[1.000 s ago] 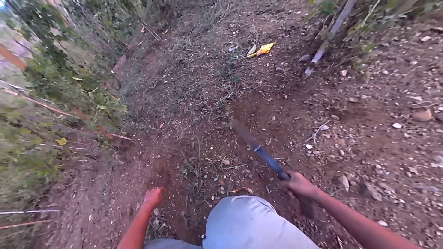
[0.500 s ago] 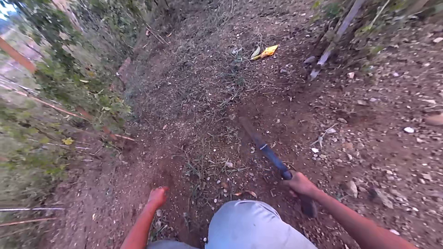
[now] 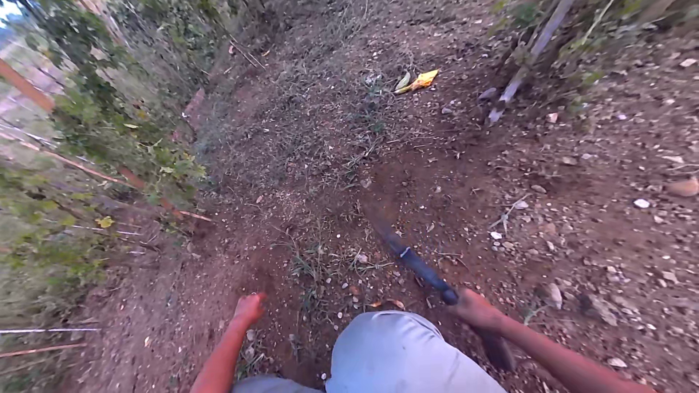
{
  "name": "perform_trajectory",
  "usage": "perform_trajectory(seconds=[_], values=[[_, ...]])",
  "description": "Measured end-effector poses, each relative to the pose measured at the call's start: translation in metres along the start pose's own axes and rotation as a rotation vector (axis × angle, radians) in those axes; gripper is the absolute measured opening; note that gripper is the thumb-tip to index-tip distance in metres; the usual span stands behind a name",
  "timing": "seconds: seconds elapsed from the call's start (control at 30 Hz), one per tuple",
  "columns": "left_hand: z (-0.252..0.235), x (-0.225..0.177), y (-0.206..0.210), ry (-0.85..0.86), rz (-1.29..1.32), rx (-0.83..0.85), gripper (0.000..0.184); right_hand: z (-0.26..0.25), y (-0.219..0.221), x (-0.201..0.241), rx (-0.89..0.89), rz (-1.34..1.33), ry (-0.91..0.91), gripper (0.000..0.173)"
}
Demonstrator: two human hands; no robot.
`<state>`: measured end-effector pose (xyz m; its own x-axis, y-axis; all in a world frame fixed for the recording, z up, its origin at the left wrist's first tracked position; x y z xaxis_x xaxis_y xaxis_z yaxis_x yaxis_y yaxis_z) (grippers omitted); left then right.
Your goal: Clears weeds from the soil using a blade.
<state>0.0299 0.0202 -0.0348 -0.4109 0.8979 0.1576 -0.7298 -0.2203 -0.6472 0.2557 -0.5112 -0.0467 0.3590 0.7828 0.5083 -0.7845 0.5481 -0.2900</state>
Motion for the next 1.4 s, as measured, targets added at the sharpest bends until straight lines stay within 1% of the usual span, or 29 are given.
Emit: perform_trajectory(seconds=[0.03,0.1,0.2,0.23,0.27,0.3,0.37,0.4,0.43,0.5,0.53,0.63,0.7,0.73,0.77,0.8,0.83,0.9,0.93,0.97,1.03,1.1,1.17,1.23,1.27,1.3,1.33,1.37,1.4], values=[[-0.001,0.003,0.0,-0.003,0.004,-0.009,0.043,0.003,-0.013,0.004,-0.036,-0.069,-0.008,0.026],[0.0,0.009,0.003,-0.013,0.019,-0.011,0.044,0.006,-0.026,0.018,-0.13,-0.296,-0.026,0.029],[0.0,0.014,0.002,-0.037,0.017,-0.016,0.046,-0.005,-0.018,0.045,-0.323,-0.754,-0.07,0.026],[0.002,0.014,0.001,-0.041,0.017,-0.02,0.045,-0.01,-0.008,0.048,-0.358,-0.829,-0.086,0.027],[0.004,0.013,0.001,-0.04,0.016,-0.025,0.045,-0.013,0.003,0.045,-0.358,-0.803,-0.097,0.029],[0.005,0.012,0.001,-0.039,0.016,-0.023,0.044,-0.014,0.015,0.036,-0.321,-0.671,-0.099,0.03],[0.005,0.011,-0.001,-0.041,0.008,-0.02,0.044,-0.01,0.034,0.013,-0.134,-0.274,-0.038,0.03],[0.004,0.01,-0.001,-0.039,0.008,-0.022,0.044,-0.007,0.038,0.002,-0.048,-0.141,-0.002,0.027],[0.003,0.01,-0.001,-0.034,0.007,-0.021,0.044,-0.003,0.037,-0.006,-0.002,-0.086,0.016,0.023],[0.003,0.01,0.001,-0.03,0.004,-0.012,0.044,0.004,0.018,-0.011,0.02,-0.154,0.016,0.018],[0.004,0.01,0.002,-0.031,0.008,-0.01,0.044,0.005,0.006,-0.009,0.0,-0.213,0.014,0.017],[0.007,0.012,-0.001,-0.038,0.027,-0.016,0.043,0.01,-0.017,0.016,-0.17,-0.484,-0.015,0.021],[0.009,0.011,-0.003,-0.043,0.019,-0.031,0.042,0.005,-0.013,0.032,-0.301,-0.756,-0.033,0.021],[0.01,0.011,-0.004,-0.047,0.013,-0.032,0.042,0.001,-0.005,0.035,-0.341,-0.849,-0.039,0.021],[0.01,0.01,-0.005,-0.049,0.012,-0.029,0.042,-0.003,0.005,0.033,-0.349,-0.862,-0.05,0.021],[0.01,0.009,-0.005,-0.049,0.009,-0.026,0.042,-0.005,0.017,0.025,-0.335,-0.767,-0.068,0.021],[0.009,0.008,-0.004,-0.048,0.0,-0.018,0.043,-0.005,0.028,0.013,-0.277,-0.567,-0.074,0.023],[0.006,0.006,-0.003,-0.048,-0.014,-0.008,0.043,-0.001,0.043,-0.016,-0.088,-0.144,-0.008,0.032],[0.005,0.006,-0.003,-0.048,-0.017,-0.003,0.043,0.003,0.044,-0.027,-0.031,-0.031,0.019,0.034],[0.004,0.006,-0.004,-0.045,-0.016,-0.003,0.043,0.008,0.037,-0.032,-0.003,0.024,0.028,0.034],[0.003,0.005,-0.002,-0.039,-0.016,-0.001,0.043,0.015,0.009,-0.034,-0.006,0.025,0.017,0.031],[0.003,0.007,-0.001,-0.042,-0.013,0.001,0.044,0.023,-0.017,-0.019,-0.058,-0.12,0.003,0.025],[0.002,0.009,-0.001,-0.044,-0.007,-0.001,0.044,0.026,-0.031,0.007,-0.175,-0.398,-0.029,0.02],[0.003,0.01,-0.002,-0.04,-0.004,-0.008,0.044,0.023,-0.027,0.03,-0.311,-0.719,-0.053,0.021],[0.005,0.01,-0.002,-0.038,-0.004,-0.014,0.043,0.019,-0.019,0.034,-0.36,-0.83,-0.066,0.02],[0.006,0.01,-0.003,-0.039,-0.008,-0.016,0.043,0.016,-0.009,0.032,-0.378,-0.861,-0.079,0.02],[0.007,0.01,-0.003,-0.043,-0.012,-0.015,0.043,0.015,0.003,0.022,-0.352,-0.783,-0.089,0.021],[0.006,0.011,-0.003,-0.047,-0.017,-0.011,0.044,0.016,0.014,0.007,-0.278,-0.606,-0.088,0.021],[0.006,0.01,-0.003,-0.049,-0.018,-0.011,0.043,0.018,0.022,-0.012,-0.15,-0.397,-0.058,0.024]])
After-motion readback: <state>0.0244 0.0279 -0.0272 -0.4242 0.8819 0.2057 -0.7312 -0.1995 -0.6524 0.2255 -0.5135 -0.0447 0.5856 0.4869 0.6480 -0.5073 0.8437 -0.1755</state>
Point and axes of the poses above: each hand's wrist, its own z-axis away from the middle knuckle, its own y-axis out of the palm, x = y × z, the point moved 5 cm from there along -z, towards the middle knuckle, and after that the axes turned 11 degrees about -z, right-handed, at the moved point
